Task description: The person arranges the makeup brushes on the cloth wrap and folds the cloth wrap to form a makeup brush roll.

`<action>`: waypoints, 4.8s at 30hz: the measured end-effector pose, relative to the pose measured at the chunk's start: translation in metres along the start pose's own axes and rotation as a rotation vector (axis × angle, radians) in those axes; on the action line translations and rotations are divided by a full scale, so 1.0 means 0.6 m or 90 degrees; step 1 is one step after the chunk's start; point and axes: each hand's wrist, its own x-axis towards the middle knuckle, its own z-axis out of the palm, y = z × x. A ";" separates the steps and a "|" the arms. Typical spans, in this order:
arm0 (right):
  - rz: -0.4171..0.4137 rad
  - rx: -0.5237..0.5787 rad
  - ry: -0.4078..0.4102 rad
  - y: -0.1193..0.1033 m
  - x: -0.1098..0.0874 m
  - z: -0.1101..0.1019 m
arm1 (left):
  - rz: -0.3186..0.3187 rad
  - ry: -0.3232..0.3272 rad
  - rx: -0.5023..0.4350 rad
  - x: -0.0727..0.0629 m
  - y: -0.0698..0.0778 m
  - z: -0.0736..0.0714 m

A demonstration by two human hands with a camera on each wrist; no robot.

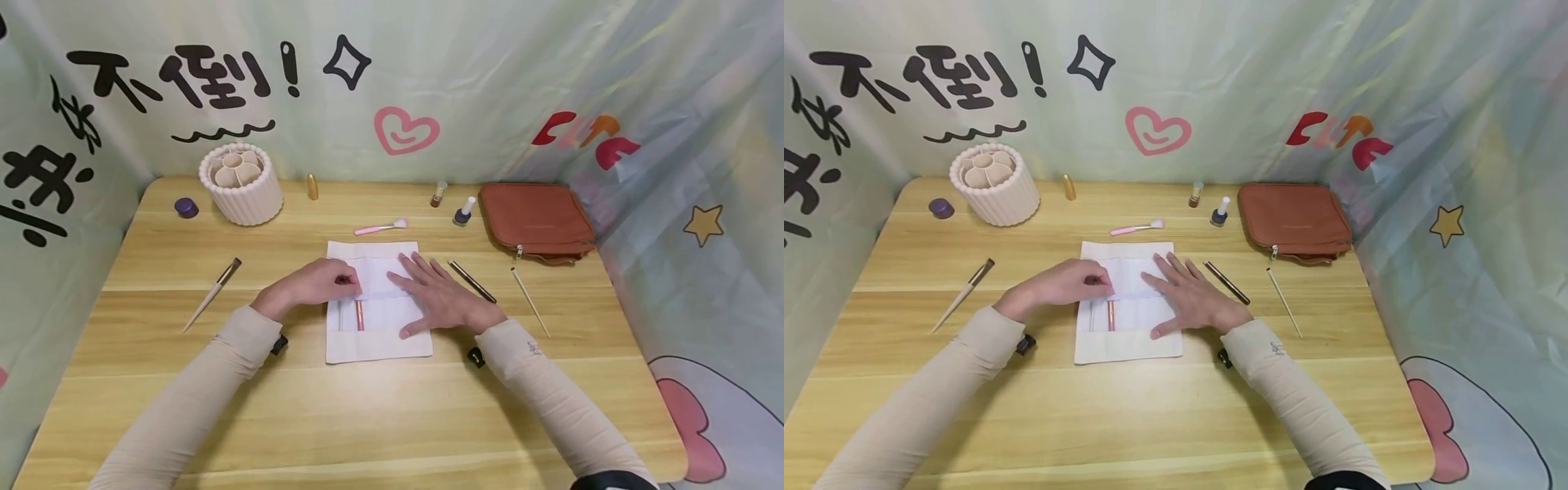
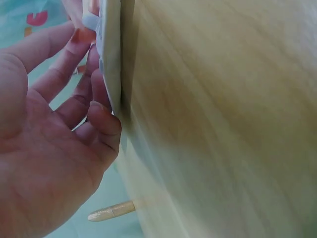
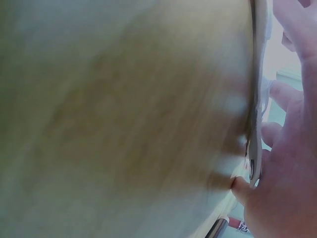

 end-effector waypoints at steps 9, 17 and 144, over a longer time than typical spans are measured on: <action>0.001 0.003 0.001 0.001 -0.001 -0.002 | 0.015 0.003 0.018 -0.001 -0.001 0.001; -0.005 0.007 0.008 0.002 -0.001 0.002 | -0.010 0.070 -0.028 -0.034 -0.023 -0.005; 0.228 0.148 0.295 0.104 -0.150 -0.047 | 0.009 -0.097 0.310 -0.106 -0.106 -0.046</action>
